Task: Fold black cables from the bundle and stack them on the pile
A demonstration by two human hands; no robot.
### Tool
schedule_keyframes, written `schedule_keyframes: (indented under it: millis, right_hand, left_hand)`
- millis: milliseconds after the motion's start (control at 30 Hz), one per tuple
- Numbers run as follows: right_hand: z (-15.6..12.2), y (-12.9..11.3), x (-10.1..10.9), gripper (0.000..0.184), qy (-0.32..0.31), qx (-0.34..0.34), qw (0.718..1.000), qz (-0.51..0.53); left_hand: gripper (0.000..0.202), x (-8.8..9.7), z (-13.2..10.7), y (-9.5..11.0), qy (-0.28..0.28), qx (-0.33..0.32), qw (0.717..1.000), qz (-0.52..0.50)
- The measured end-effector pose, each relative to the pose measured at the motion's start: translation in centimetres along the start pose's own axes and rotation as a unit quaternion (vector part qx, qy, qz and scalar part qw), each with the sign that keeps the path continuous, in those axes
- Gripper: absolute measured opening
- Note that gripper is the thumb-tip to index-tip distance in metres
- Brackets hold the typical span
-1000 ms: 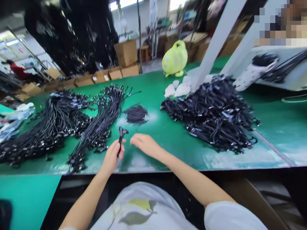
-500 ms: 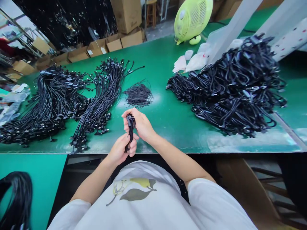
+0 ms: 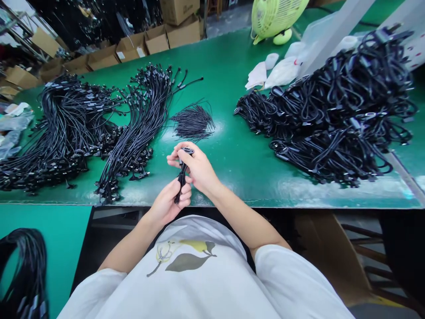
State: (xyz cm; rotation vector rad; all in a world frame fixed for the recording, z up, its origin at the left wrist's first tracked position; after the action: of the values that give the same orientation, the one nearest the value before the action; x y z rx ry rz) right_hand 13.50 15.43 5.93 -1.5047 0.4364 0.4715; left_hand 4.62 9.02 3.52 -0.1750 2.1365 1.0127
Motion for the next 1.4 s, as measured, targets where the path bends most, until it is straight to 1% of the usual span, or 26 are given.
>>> schedule_keyframes:
  millis: [100,167,200,267,367,433,500,533,567,633,667,733,833,933,1033,1100,1133,1167,1233,1267,1300,1333,1400]
  right_hand:
    - [-0.1,1.2,-0.2,0.023,0.02,-0.094,0.987,0.125]
    - [-0.3,1.7,-0.4,0.026,0.027,-0.119,0.979,0.166]
    - [-0.4,1.8,-0.4,0.027,0.033,-0.112,0.978,0.171]
    - [-0.7,1.8,-0.2,0.028,0.05,-0.07,0.984,0.157]
    - [-0.9,2.4,0.7,0.03,0.06,-0.033,0.991,0.115]
    - [-1.0,3.1,1.9,0.032,0.075,-0.026,0.991,0.108]
    - [-1.4,3.8,3.7,0.044,0.097,-0.032,0.989,0.105]
    - [-1.7,4.2,4.4,0.051,0.098,-0.049,0.99,0.089]
    - [-2.2,4.7,5.0,0.053,0.09,-0.073,0.991,0.062]
    - [-3.2,5.3,5.8,0.043,0.057,-0.118,0.991,-0.002]
    - [-3.7,5.4,6.0,0.036,0.038,-0.125,0.991,-0.026]
    - [-4.2,5.2,6.6,0.032,0.016,-0.114,0.992,-0.052]
    - [-4.1,4.9,7.5,0.029,-0.013,-0.096,0.99,-0.101]
    - [-3.7,4.9,8.3,0.037,-0.035,-0.094,0.979,-0.175]
    - [-3.6,4.9,8.3,0.035,-0.06,-0.096,0.968,-0.225]
    - [-3.8,4.2,7.9,0.037,-0.057,-0.072,0.976,-0.195]
    - [-3.9,3.8,7.7,0.04,-0.058,-0.063,0.984,-0.157]
    - [-4.1,3.5,7.4,0.042,-0.073,-0.062,0.989,-0.113]
    - [-4.7,2.9,6.7,0.046,-0.141,-0.083,0.986,-0.03]
    - [-4.9,2.6,6.7,0.047,-0.168,-0.093,0.981,-0.005]
    - [-5.1,2.2,7.0,0.047,-0.178,-0.097,0.979,0.004]
    - [-5.2,1.8,7.7,0.047,-0.168,-0.097,0.981,-0.004]
    - [-5.5,0.8,10.2,0.048,-0.098,-0.093,0.989,-0.059]
  left_hand:
    - [0.038,1.1,0.2,-0.6,0.042,0.006,0.999,0.016]
    - [0.044,2.0,0.5,-1.2,0.088,0.002,0.995,0.042]
    - [0.047,2.4,0.8,-1.6,0.108,-0.004,0.993,0.054]
    - [0.052,2.8,1.3,-2.4,0.133,-0.016,0.988,0.07]
    - [0.055,2.9,2.2,-3.6,0.145,-0.021,0.985,0.085]
    - [0.054,2.9,2.8,-4.1,0.152,-0.018,0.983,0.099]
    - [0.054,3.1,3.6,-4.3,0.159,-0.008,0.979,0.124]
    - [0.055,3.2,4.1,-4.4,0.163,0.002,0.977,0.14]
    - [0.056,3.3,4.5,-4.6,0.165,0.015,0.974,0.156]
    - [0.06,3.3,5.2,-5.2,0.157,0.051,0.97,0.179]
    - [0.061,3.2,5.5,-5.6,0.148,0.063,0.969,0.184]
    - [0.061,2.9,5.8,-6.2,0.12,0.072,0.972,0.189]
    - [0.057,2.5,5.7,-6.5,0.078,0.054,0.971,0.22]
    - [0.054,2.3,5.3,-6.2,0.062,0.03,0.952,0.299]
    - [0.059,2.3,5.1,-5.5,0.074,-0.003,0.918,0.389]
    - [0.059,2.3,5.1,-5.0,0.084,-0.041,0.892,0.442]
    - [0.059,2.3,5.2,-4.8,0.087,-0.06,0.881,0.462]
    - [0.057,2.2,5.3,-4.7,0.087,-0.074,0.872,0.477]
    - [0.053,2.0,5.6,-4.9,0.077,-0.074,0.865,0.49]
    - [0.051,1.9,5.7,-5.1,0.069,-0.062,0.868,0.487]
    - [0.049,1.6,5.9,-5.3,0.057,-0.044,0.874,0.481]
    - [0.046,1.3,6.0,-5.5,0.039,-0.028,0.88,0.472]
    - [0.041,0.3,6.1,-5.6,-0.009,-0.016,0.887,0.462]
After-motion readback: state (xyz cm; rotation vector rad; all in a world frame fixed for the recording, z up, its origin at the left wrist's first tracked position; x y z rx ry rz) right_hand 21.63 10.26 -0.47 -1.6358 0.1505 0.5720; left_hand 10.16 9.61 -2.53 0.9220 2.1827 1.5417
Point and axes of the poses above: each hand's wrist, its own z-axis towards the middle knuckle, its own x-axis out of the back of the hand, y = z × x, the point moved 6 cm from there along z, towards the middle knuckle, and after that the axes turned 5 degrees about x, right-handed, at the moved point
